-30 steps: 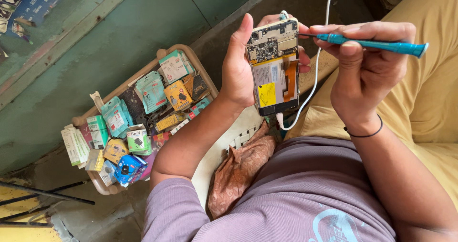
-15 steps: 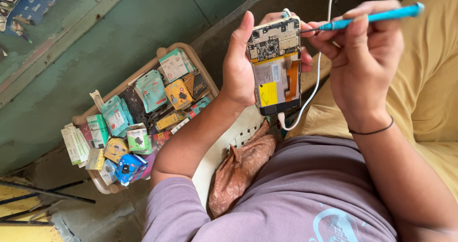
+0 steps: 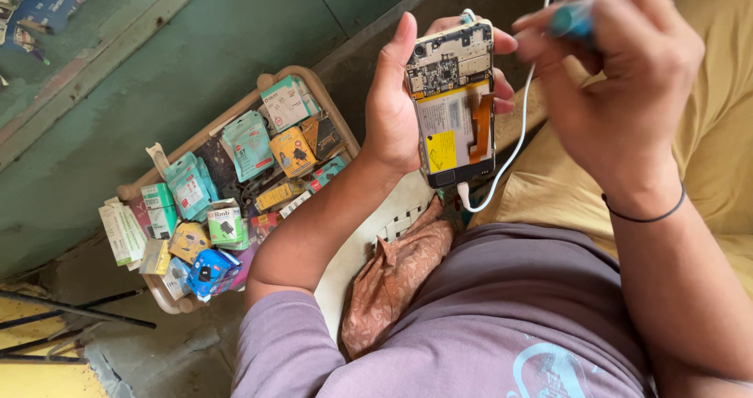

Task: The person repairs a disassembled smartphone held in their left hand while it is connected to a charging cable. They use a blue screwdriver to unscrew components on the exposed board, brush the internals, pry at the battery and board with a metal tool, and reach into a parts tray to retrieve items.

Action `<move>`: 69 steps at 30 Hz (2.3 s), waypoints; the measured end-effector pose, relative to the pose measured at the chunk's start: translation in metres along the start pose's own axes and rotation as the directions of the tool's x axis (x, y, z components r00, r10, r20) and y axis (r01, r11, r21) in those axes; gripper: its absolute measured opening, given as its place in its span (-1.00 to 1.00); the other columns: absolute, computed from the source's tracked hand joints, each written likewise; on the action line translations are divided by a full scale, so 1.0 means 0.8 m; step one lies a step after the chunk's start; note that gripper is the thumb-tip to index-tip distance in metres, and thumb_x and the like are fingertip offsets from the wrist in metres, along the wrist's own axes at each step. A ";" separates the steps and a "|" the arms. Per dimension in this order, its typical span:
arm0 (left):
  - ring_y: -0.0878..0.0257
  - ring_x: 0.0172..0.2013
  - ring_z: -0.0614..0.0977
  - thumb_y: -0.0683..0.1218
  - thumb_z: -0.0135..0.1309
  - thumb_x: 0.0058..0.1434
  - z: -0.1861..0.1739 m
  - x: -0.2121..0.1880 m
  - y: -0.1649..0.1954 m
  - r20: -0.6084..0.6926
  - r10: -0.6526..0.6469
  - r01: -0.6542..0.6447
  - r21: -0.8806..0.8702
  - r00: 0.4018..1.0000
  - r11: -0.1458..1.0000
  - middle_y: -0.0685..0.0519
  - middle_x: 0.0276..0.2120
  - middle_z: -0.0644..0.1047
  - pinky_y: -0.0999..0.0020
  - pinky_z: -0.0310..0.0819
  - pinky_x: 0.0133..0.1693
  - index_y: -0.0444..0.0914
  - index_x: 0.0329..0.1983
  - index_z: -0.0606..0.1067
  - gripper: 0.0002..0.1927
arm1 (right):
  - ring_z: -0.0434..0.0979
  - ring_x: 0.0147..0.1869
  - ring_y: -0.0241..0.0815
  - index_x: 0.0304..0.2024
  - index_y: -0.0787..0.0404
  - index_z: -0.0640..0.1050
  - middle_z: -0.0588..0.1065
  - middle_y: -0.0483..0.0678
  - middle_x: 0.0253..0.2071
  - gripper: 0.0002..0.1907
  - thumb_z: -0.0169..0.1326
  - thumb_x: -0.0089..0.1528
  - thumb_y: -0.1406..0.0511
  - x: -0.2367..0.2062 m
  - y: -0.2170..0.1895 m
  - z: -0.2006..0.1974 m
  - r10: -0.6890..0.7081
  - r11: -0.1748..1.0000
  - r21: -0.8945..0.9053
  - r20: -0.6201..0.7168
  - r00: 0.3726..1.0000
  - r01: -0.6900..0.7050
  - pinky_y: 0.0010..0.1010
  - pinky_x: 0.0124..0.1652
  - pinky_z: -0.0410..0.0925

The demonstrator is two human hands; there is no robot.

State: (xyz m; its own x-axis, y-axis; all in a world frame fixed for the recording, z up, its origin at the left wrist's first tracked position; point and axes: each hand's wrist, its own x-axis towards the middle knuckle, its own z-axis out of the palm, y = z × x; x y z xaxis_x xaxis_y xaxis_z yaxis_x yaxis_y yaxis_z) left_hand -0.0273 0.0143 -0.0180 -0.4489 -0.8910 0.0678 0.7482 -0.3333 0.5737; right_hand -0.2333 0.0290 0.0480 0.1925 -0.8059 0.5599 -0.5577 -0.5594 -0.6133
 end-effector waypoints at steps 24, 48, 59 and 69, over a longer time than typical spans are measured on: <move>0.16 0.00 0.63 0.23 -0.32 0.63 -0.018 -0.004 0.003 -0.192 0.203 -0.177 0.142 0.960 0.974 -0.12 -0.01 0.59 0.28 0.50 0.14 -0.41 0.15 0.45 -0.38 | 0.52 -0.19 -0.06 -0.22 0.22 0.59 0.42 -0.02 -0.24 -0.82 0.37 0.23 0.37 0.032 -0.023 0.028 -0.307 0.879 -0.306 0.224 0.925 0.365 -0.32 -0.17 0.41; 0.08 -0.15 0.66 0.38 -0.37 0.55 0.002 0.002 0.013 -0.106 -0.051 0.051 -0.008 0.993 0.999 -0.20 -0.10 0.60 0.03 0.62 0.03 -0.51 0.17 0.47 -0.15 | 0.37 -0.29 -0.42 -0.25 0.31 0.51 0.50 -0.11 -0.23 -0.82 0.23 0.45 0.44 0.021 0.033 0.018 0.327 0.606 0.723 0.153 0.932 -0.331 -0.64 -0.25 0.20; 0.07 -0.14 0.66 0.38 -0.35 0.53 -0.002 0.006 0.019 -0.134 -0.039 0.035 -0.032 0.990 0.999 -0.18 -0.03 0.59 0.00 0.62 0.03 -0.51 0.14 0.48 -0.16 | 0.36 -0.29 -0.17 -0.15 0.31 0.45 0.43 0.00 -0.26 -0.54 -0.21 0.51 0.05 -0.012 0.071 0.047 0.431 0.052 0.985 0.128 0.893 -0.166 -0.41 -0.29 0.20; 0.03 -0.07 0.65 0.39 -0.33 0.49 -0.005 0.007 0.022 -0.146 -0.076 0.062 -0.101 0.986 0.993 -0.17 -0.01 0.59 -0.04 0.61 0.08 -0.48 0.18 0.47 -0.16 | 0.65 -0.09 -0.21 -0.04 0.41 0.43 0.59 0.11 -0.05 -0.81 0.12 0.56 0.36 -0.011 0.018 0.060 0.270 0.719 0.674 -0.049 0.961 -0.168 -0.47 -0.08 0.54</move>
State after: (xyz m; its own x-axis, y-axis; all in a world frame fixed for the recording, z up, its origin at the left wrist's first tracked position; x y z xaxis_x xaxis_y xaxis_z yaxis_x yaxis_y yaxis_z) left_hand -0.0150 0.0021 -0.0110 -0.4285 -0.8984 -0.0961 0.7644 -0.4172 0.4916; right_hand -0.2046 0.0187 0.0077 -0.0053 -0.9166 0.3998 0.1110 -0.3979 -0.9107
